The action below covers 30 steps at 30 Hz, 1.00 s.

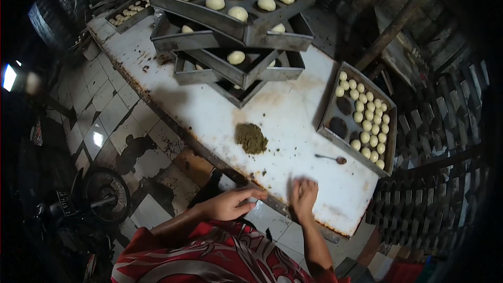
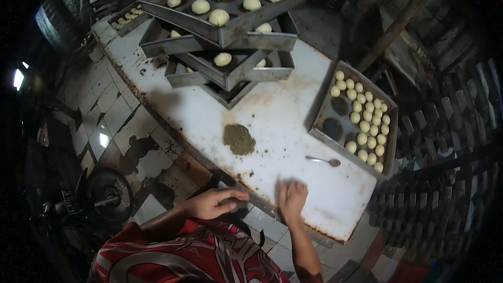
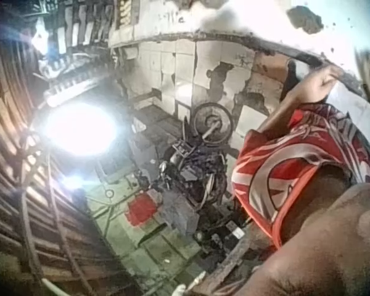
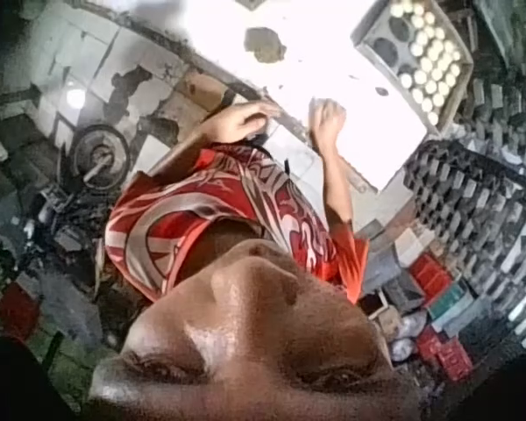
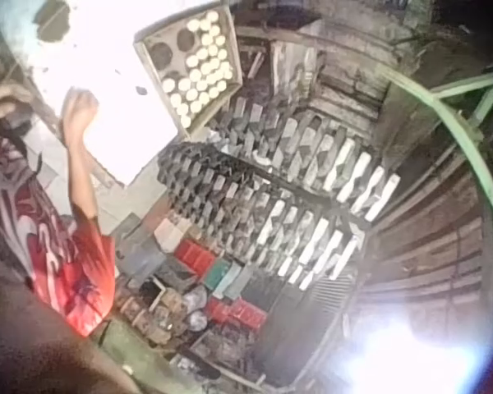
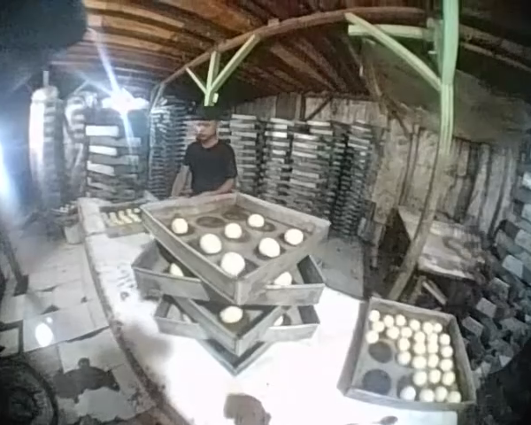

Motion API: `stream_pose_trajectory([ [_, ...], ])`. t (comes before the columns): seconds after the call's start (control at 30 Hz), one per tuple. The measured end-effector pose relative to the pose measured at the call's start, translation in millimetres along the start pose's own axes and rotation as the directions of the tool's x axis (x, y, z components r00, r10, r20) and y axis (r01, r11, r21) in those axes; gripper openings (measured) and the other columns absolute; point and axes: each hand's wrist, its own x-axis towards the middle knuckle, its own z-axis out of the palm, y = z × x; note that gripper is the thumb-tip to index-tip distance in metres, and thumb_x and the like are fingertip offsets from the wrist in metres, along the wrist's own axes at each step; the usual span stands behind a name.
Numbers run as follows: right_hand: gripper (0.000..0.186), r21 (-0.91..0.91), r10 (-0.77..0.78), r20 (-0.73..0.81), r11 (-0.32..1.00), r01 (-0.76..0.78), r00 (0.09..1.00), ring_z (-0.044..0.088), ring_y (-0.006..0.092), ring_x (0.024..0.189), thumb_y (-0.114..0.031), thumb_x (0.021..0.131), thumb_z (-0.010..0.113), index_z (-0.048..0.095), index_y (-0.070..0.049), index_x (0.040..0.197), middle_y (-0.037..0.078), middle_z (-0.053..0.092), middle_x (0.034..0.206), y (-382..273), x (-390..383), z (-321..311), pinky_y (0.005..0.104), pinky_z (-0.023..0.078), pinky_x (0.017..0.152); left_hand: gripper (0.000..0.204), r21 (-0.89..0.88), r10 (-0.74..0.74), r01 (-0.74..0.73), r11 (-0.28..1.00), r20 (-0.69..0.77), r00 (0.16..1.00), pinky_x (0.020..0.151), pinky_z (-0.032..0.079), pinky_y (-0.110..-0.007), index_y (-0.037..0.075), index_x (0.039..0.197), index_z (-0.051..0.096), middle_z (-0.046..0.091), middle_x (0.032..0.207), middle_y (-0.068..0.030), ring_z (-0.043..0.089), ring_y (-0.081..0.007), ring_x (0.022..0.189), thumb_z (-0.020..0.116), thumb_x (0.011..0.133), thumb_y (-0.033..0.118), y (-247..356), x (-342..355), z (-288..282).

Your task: The recorder is seen filling and shaping small pieces of bread dough with a green paste before placing them onto baking trays.

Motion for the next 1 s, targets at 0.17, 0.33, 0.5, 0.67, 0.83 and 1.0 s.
stream_pose_trajectory([
  [0.17,0.018,-0.269,0.156,0.062,0.954,-0.134,0.986,0.05,0.0363,0.088,-0.01,0.074,0.061,0.059,-0.004,0.091,0.016,0.055,0.094,17,-15,-34,0.0444,0.041,0.077,0.035,-0.122,0.107,-0.108,0.987,-0.008,0.994,0.09,0.043,-0.029,0.004,0.128,0.045,0.057,0.121,-0.007,0.053,-0.0154,0.11,0.048,0.094,0.013,-17,2,-45],
  [0.33,0.032,-0.011,0.116,0.956,0.932,-0.361,0.27,0.062,0.0253,0.092,-0.022,0.086,0.062,0.059,-0.005,0.113,0.015,0.064,0.101,-36,70,-81,0.0374,0.049,0.079,0.035,-0.188,0.133,-0.098,0.977,0.18,0.975,0.092,0.042,-0.032,0.007,0.128,0.047,0.055,0.124,-0.0059,0.054,-0.0172,0.11,0.051,0.094,0.015,-30,6,-119],
  [0.5,0.037,0.435,-0.364,0.849,0.893,-0.114,0.383,0.06,0.022,0.101,-0.014,0.078,0.073,0.061,-0.007,0.113,0.009,0.061,0.112,-228,296,-139,0.0334,0.05,0.084,0.035,-0.282,0.163,-0.129,0.951,0.1,0.982,0.095,0.041,-0.032,0.006,0.128,0.047,0.054,0.126,-0.0072,0.051,-0.0196,0.115,0.05,0.094,0.015,-79,-17,-207],
  [0.67,0.028,0.164,-0.357,0.373,0.934,0.318,0.856,0.06,0.0159,0.081,-0.024,0.083,0.063,0.063,0.0,0.098,0.008,0.064,0.093,-348,510,-63,0.0287,0.048,0.072,0.039,-0.604,0.066,0.056,0.795,0.179,0.982,0.101,0.038,-0.034,0.003,0.131,0.044,0.049,0.129,-0.0112,0.045,-0.0196,0.121,0.051,0.094,0.012,-61,-30,-298],
  [0.83,0.026,0.104,-0.39,0.334,0.92,0.377,0.858,0.06,0.0218,0.073,-0.025,0.088,0.06,0.063,-0.002,0.098,0.014,0.061,0.086,-327,621,94,0.0348,0.049,0.068,0.039,-0.693,0.088,0.052,0.719,0.165,0.982,0.094,0.045,-0.033,0.001,0.131,0.042,0.048,0.131,-0.0118,0.05,-0.0183,0.113,0.048,0.092,0.002,-67,-28,-341],
  [1.0,0.043,0.073,-0.508,0.327,0.854,0.515,0.796,0.051,0.0358,0.109,-0.035,0.084,0.063,0.059,-0.002,0.11,0.022,0.055,0.112,-362,612,116,0.0466,0.039,0.093,0.037,-0.776,0.007,0.027,0.63,0.041,0.999,0.096,0.042,-0.034,-0.001,0.129,0.042,0.048,0.131,-0.0147,0.049,-0.0214,0.116,0.048,0.093,0.003,-82,-57,-385],
])
